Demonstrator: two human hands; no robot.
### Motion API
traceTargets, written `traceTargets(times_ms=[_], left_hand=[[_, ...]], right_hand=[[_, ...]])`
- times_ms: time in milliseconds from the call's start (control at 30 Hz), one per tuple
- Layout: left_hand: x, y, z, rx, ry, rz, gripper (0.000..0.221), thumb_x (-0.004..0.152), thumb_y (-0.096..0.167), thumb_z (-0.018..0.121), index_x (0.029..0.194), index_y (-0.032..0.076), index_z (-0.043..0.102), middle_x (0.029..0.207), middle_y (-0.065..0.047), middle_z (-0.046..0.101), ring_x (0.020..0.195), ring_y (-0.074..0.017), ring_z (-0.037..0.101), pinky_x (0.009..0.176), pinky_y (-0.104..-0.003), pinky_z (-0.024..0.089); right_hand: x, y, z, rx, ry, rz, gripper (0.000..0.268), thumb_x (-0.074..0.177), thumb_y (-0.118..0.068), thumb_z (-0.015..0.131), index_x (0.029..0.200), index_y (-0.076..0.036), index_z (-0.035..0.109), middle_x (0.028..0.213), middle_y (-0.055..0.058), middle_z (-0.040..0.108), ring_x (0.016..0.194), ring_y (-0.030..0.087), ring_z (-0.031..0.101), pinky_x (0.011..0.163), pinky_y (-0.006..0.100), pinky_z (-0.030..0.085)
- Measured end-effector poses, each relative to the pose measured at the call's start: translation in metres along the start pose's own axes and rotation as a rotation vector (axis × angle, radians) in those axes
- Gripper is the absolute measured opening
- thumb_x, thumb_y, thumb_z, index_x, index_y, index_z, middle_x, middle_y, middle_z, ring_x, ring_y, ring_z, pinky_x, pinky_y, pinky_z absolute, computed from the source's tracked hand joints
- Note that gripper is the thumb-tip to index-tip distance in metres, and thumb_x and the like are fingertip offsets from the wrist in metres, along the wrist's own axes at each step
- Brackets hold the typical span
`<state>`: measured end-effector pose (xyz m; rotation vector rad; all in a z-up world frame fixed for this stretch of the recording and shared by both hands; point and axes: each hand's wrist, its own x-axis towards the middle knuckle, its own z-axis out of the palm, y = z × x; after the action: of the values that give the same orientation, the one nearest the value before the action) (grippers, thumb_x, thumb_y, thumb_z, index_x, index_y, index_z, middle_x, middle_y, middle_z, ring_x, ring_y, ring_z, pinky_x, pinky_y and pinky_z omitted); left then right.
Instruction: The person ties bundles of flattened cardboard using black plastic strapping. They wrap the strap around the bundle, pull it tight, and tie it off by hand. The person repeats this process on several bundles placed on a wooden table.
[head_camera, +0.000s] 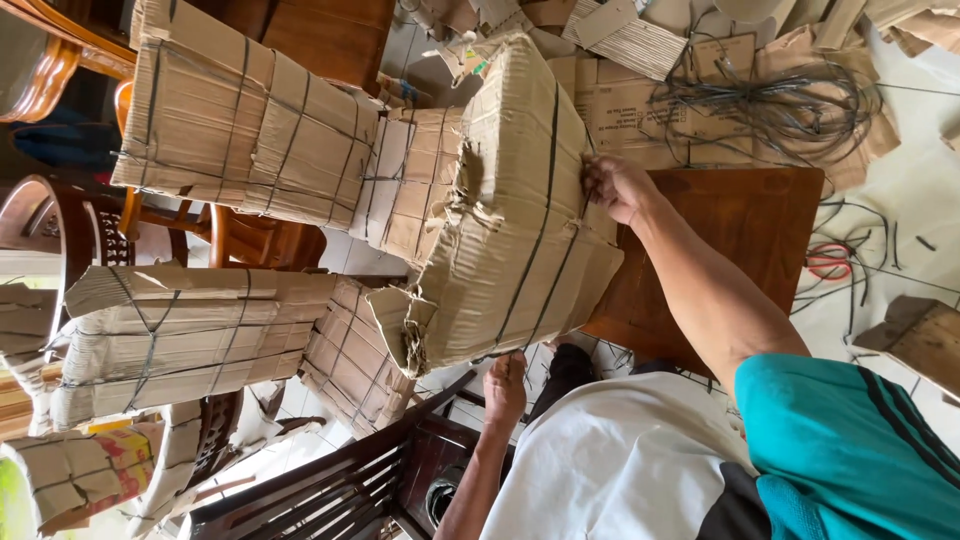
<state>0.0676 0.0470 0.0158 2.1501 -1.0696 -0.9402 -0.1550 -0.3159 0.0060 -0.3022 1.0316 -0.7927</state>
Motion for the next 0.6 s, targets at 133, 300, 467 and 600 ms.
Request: traceTargets(times_ms=[133, 300, 467, 600], left_hand=[[0.000, 0.010, 0.001, -0.004, 0.021, -0.017, 0.027, 0.097, 0.025, 0.056, 0.073, 0.015, 0.064, 0.057, -0.004, 0.052, 0.057, -0.0222, 0.051, 0.058, -0.037, 0.045], [-0.007, 0.015, 0.008, -0.082, 0.048, -0.057, 0.028, 0.100, 0.026, 0.055, 0.076, 0.018, 0.067, 0.058, 0.000, 0.054, 0.058, -0.0183, 0.050, 0.060, -0.034, 0.046], [-0.014, 0.044, 0.003, -0.109, 0.042, -0.081, 0.028, 0.100, 0.023, 0.052, 0.075, 0.015, 0.060, 0.058, 0.002, 0.046, 0.056, -0.0149, 0.041, 0.056, -0.035, 0.037], [-0.013, 0.048, 0.002, -0.066, 0.027, -0.137, 0.026, 0.097, 0.023, 0.049, 0.075, 0.013, 0.059, 0.061, 0.003, 0.048, 0.057, -0.0135, 0.041, 0.056, -0.037, 0.035]], right_hand=[[0.059, -0.007, 0.001, 0.178, 0.040, 0.056, 0.014, 0.096, -0.021, 0.058, 0.099, -0.017, 0.072, 0.077, -0.006, 0.061, 0.070, 0.011, 0.068, 0.070, 0.026, 0.059], [0.144, -0.002, -0.009, -0.011, 0.150, 0.064, 0.021, 0.093, -0.023, 0.053, 0.089, -0.025, 0.073, 0.068, -0.011, 0.056, 0.060, 0.007, 0.062, 0.056, 0.018, 0.054], [0.073, -0.072, 0.045, -0.506, 0.217, -0.003, 0.017, 0.097, -0.015, 0.061, 0.085, -0.015, 0.073, 0.082, 0.002, 0.065, 0.070, 0.014, 0.063, 0.061, 0.026, 0.053], [0.044, -0.099, 0.062, -0.701, 0.101, -0.112, 0.013, 0.098, -0.009, 0.069, 0.100, -0.017, 0.078, 0.099, 0.001, 0.073, 0.075, 0.007, 0.063, 0.066, 0.017, 0.060]])
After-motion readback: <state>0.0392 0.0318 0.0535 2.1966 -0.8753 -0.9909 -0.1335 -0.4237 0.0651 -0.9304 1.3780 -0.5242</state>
